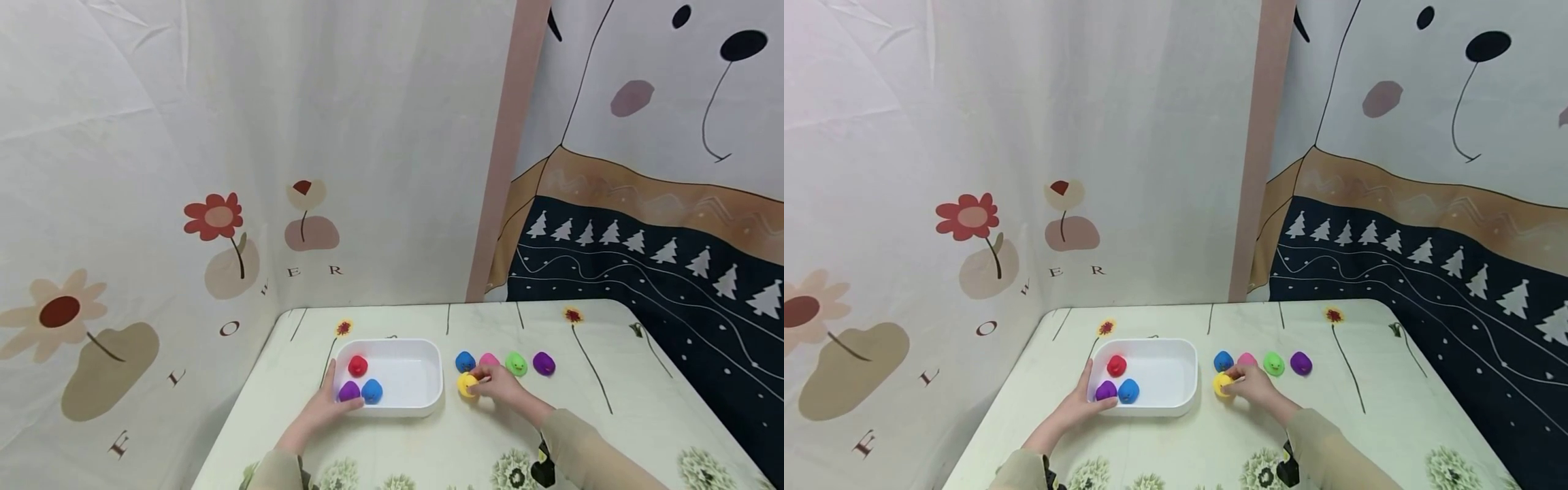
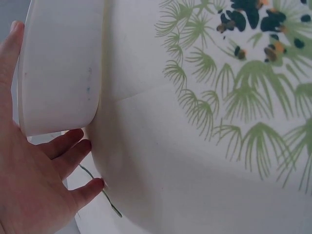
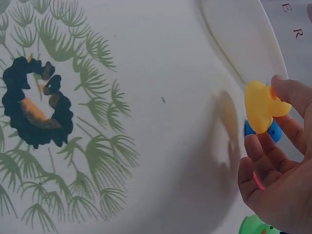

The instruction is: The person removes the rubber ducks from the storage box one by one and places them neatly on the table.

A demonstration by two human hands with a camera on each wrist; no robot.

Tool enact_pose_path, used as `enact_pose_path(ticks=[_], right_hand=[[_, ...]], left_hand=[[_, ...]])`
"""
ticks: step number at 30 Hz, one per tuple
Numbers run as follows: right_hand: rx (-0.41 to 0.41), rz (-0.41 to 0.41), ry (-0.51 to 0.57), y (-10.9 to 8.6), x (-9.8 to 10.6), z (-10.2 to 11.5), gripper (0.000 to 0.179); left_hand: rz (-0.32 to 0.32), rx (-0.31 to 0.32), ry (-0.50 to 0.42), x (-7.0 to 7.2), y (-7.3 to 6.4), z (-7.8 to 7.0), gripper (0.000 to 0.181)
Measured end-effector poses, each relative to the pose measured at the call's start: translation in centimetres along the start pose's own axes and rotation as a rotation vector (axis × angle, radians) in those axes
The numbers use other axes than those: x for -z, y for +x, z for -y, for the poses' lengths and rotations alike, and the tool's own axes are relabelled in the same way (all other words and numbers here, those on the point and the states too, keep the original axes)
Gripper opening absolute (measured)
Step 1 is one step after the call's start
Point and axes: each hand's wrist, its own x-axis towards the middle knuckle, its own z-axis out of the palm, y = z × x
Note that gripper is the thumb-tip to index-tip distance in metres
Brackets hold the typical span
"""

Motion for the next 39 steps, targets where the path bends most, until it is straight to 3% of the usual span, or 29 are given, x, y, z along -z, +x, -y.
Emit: enact_pose_path(ticks=[14,23,39], right_hand=[[0.050,0.005,-0.022,-0.37,-0.28,-0.80,0.026],[0.020,0.008,-0.025,-0.63,-0.52,-0.53,0.028],[0.041,0.001,-0.041,-0.93,-0.39,-0.56,0.027]], left_hand=[[0.000,0.006,-0.002,0.11,-0.09,-0.12,0.119],[-0.007,-0.005,-0.001,0.12,-0.12,-0.04,0.119],[-0.012,-0.019,-0.011,-0.01,-0.19,0.02,0.119]])
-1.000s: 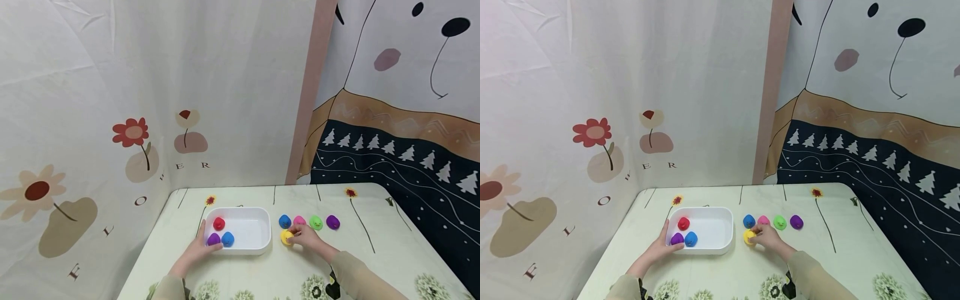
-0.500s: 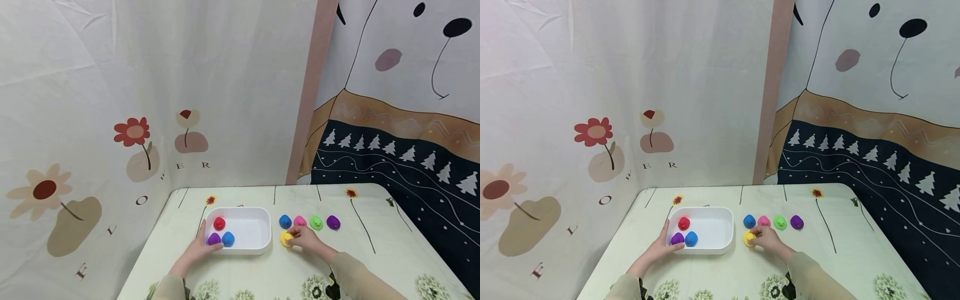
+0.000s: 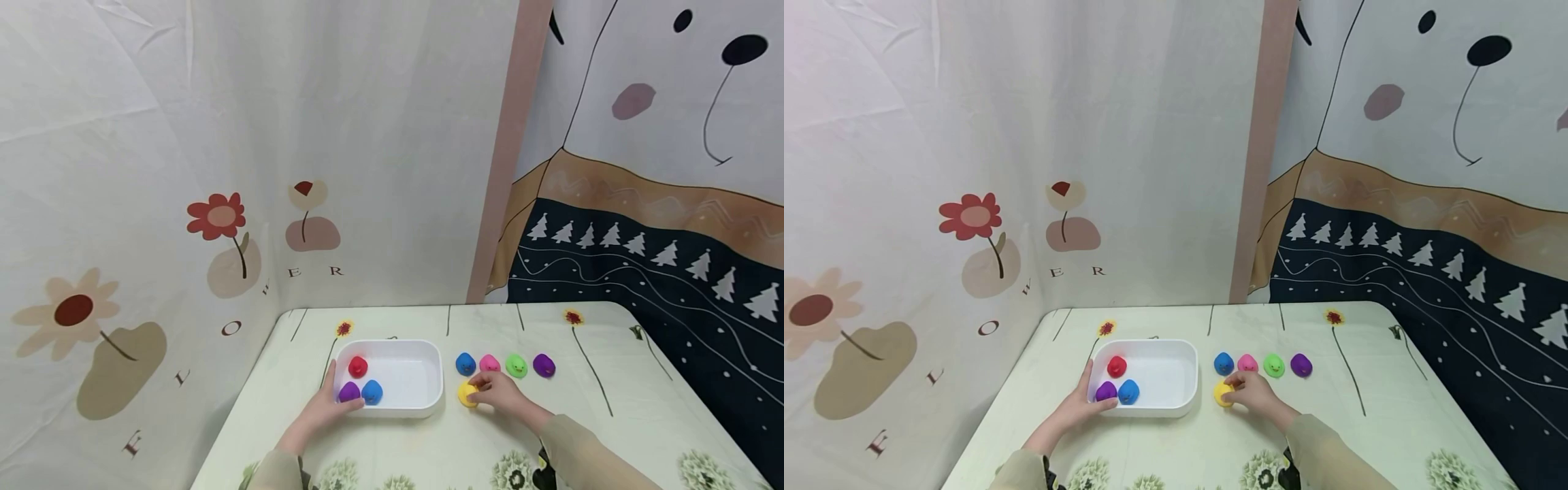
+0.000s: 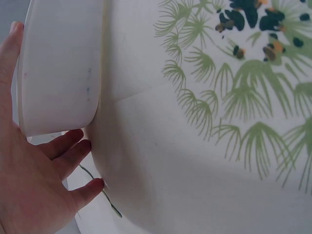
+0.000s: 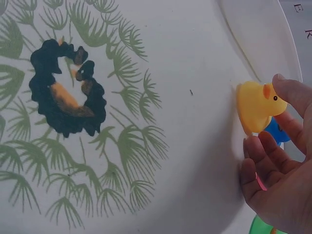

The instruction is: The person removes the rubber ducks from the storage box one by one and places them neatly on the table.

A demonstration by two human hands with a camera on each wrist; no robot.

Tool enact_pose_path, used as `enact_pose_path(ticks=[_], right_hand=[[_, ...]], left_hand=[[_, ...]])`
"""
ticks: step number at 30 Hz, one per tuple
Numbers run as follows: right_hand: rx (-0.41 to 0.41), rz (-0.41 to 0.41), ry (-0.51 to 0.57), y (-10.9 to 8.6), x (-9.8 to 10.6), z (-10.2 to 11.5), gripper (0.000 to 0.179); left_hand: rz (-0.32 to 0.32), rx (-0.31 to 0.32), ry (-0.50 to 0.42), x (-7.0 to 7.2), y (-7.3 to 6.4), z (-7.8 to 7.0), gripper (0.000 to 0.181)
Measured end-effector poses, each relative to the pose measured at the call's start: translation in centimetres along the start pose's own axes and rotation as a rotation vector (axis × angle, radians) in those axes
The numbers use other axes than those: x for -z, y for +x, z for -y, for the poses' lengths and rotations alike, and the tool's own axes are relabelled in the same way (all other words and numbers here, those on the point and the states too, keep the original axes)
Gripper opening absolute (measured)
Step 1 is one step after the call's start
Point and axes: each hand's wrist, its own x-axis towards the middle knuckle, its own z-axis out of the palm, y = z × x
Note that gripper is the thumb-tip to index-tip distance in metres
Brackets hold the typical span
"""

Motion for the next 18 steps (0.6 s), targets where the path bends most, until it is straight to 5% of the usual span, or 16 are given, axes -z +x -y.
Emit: enact_pose_path(ticks=[9,18], right_hand=[[-0.037,-0.050,-0.016,0.8,0.4,1.7,0.020],[-0.049,0.002,0.038,2.6,-0.4,5.3,0.020]], left_hand=[[0.001,0.014,-0.001,-0.2,0.5,0.6,0.120],[-0.005,0.002,0.007,-0.3,0.6,0.6,0.120]])
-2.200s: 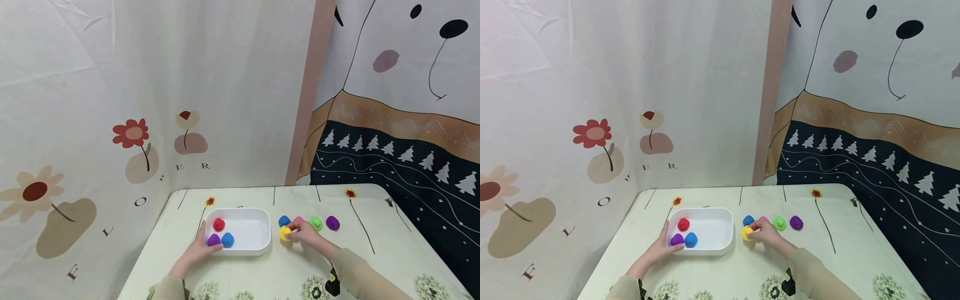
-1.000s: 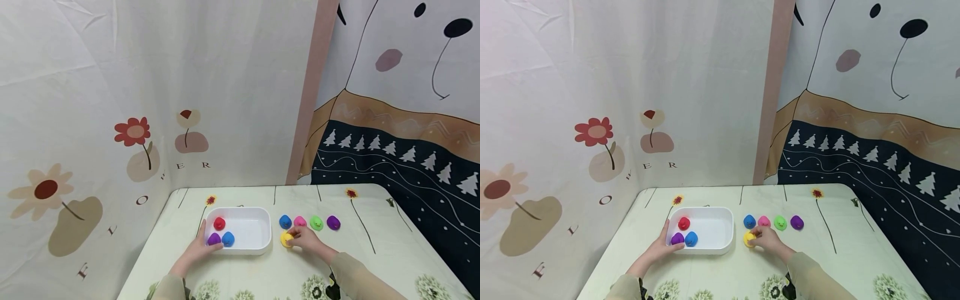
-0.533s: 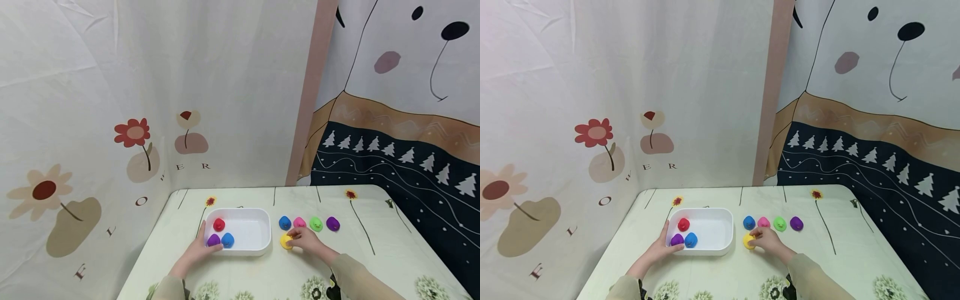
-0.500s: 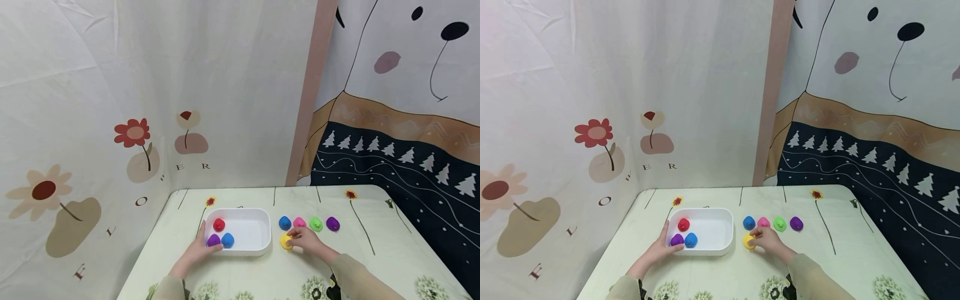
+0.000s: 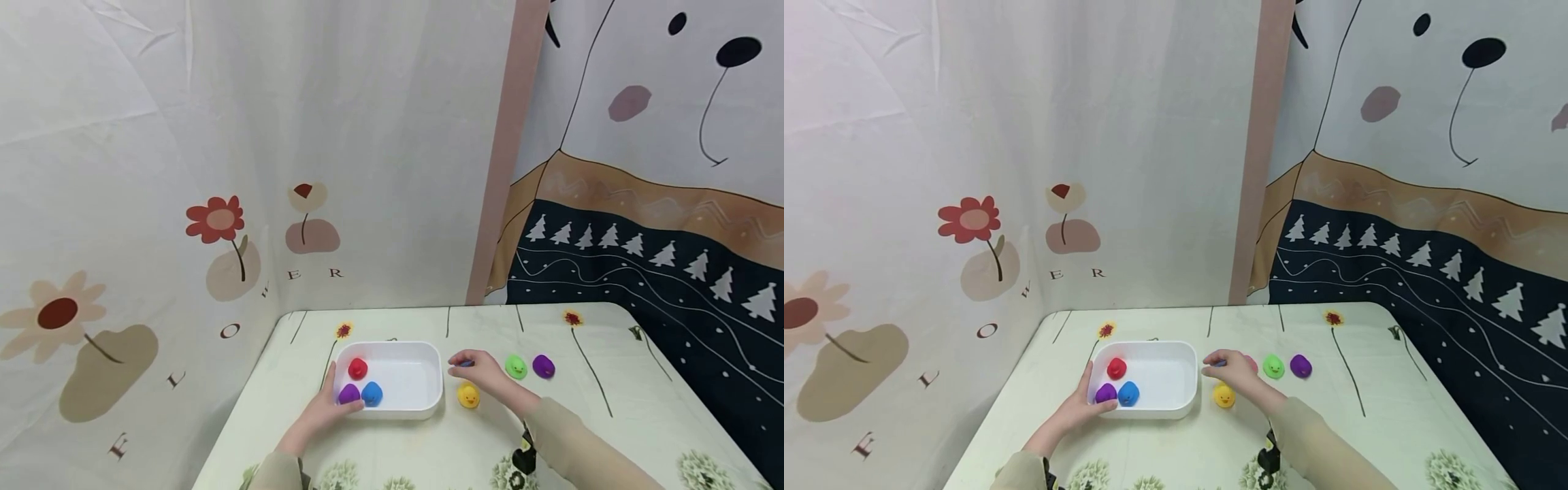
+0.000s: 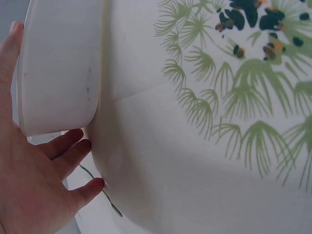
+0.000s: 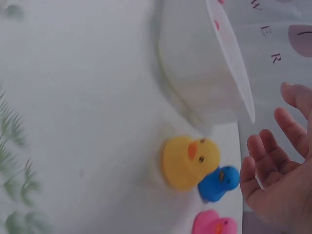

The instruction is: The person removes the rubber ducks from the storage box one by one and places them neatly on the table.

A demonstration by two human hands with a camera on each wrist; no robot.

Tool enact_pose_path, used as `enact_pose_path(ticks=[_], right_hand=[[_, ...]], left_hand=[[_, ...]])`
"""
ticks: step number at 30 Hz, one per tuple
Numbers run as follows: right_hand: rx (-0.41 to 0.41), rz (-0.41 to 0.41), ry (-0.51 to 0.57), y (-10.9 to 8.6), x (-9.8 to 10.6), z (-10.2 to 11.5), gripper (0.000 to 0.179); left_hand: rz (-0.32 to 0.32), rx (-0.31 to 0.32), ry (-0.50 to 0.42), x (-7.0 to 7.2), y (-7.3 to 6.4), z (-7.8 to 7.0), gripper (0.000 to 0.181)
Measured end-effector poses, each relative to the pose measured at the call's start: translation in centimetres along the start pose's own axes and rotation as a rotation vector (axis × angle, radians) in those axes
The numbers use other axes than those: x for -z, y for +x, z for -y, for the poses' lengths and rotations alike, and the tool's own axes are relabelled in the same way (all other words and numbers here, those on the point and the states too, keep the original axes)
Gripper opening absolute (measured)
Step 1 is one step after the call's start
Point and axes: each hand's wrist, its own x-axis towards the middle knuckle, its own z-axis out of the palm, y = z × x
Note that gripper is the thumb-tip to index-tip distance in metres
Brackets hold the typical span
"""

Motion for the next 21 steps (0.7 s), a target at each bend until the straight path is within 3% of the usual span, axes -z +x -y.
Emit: enact_pose_path(ticks=[6,12,21], right_hand=[[-0.010,0.083,0.121,0.9,-1.9,2.2,0.024],[-0.018,0.173,0.238,1.7,-4.0,4.1,0.039],[-0.015,0.204,0.235,2.6,-7.5,5.8,0.035]], left_hand=[[0.004,0.006,-0.008,0.0,0.0,0.1,0.120],[0.005,0.011,-0.009,0.0,-0.2,0.1,0.120],[0.011,0.016,-0.011,0.1,-0.1,-0.1,0.120]])
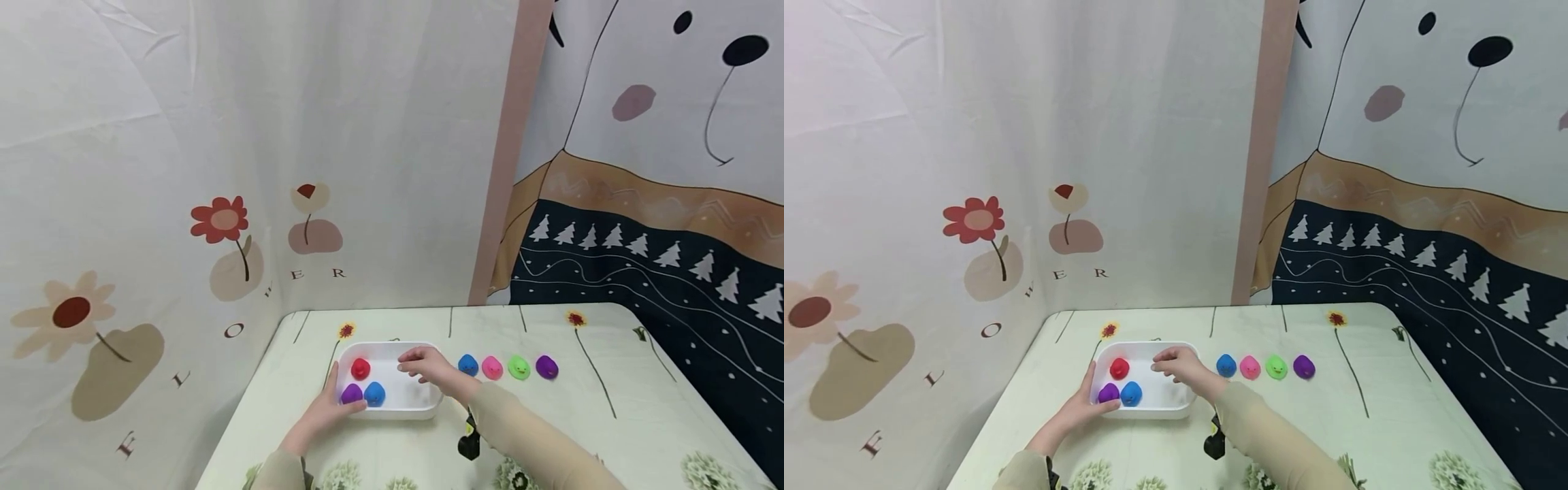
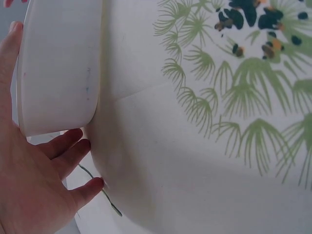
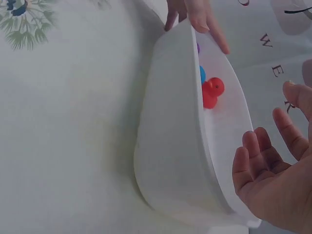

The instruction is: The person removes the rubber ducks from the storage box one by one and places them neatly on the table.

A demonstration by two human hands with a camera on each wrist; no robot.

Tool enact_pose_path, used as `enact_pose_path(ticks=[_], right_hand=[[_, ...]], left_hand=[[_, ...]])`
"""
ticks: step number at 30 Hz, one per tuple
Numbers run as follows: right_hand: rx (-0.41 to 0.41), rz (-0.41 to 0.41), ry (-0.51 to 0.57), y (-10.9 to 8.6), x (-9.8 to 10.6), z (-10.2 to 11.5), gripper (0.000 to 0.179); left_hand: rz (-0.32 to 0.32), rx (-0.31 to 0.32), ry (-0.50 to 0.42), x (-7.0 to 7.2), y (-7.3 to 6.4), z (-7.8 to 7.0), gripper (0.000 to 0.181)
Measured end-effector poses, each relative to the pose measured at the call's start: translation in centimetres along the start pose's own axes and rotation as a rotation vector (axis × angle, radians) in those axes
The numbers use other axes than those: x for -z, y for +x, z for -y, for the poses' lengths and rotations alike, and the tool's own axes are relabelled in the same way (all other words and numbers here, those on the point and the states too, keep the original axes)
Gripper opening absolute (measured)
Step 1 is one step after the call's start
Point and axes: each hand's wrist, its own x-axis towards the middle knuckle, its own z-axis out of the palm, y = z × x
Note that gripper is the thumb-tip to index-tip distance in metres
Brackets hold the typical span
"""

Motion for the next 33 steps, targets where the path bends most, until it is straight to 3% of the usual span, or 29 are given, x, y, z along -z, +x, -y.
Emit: enact_pose_path(ticks=[16,33], right_hand=[[-0.226,0.031,0.118,1.2,-4.6,-0.2,0.035],[-0.244,0.054,0.106,1.4,-6.5,-1.3,0.036]], left_hand=[[-0.007,-0.004,0.004,0.0,-0.1,-0.1,0.118],[-0.007,-0.003,0.008,-0.1,-0.3,-0.1,0.116]])
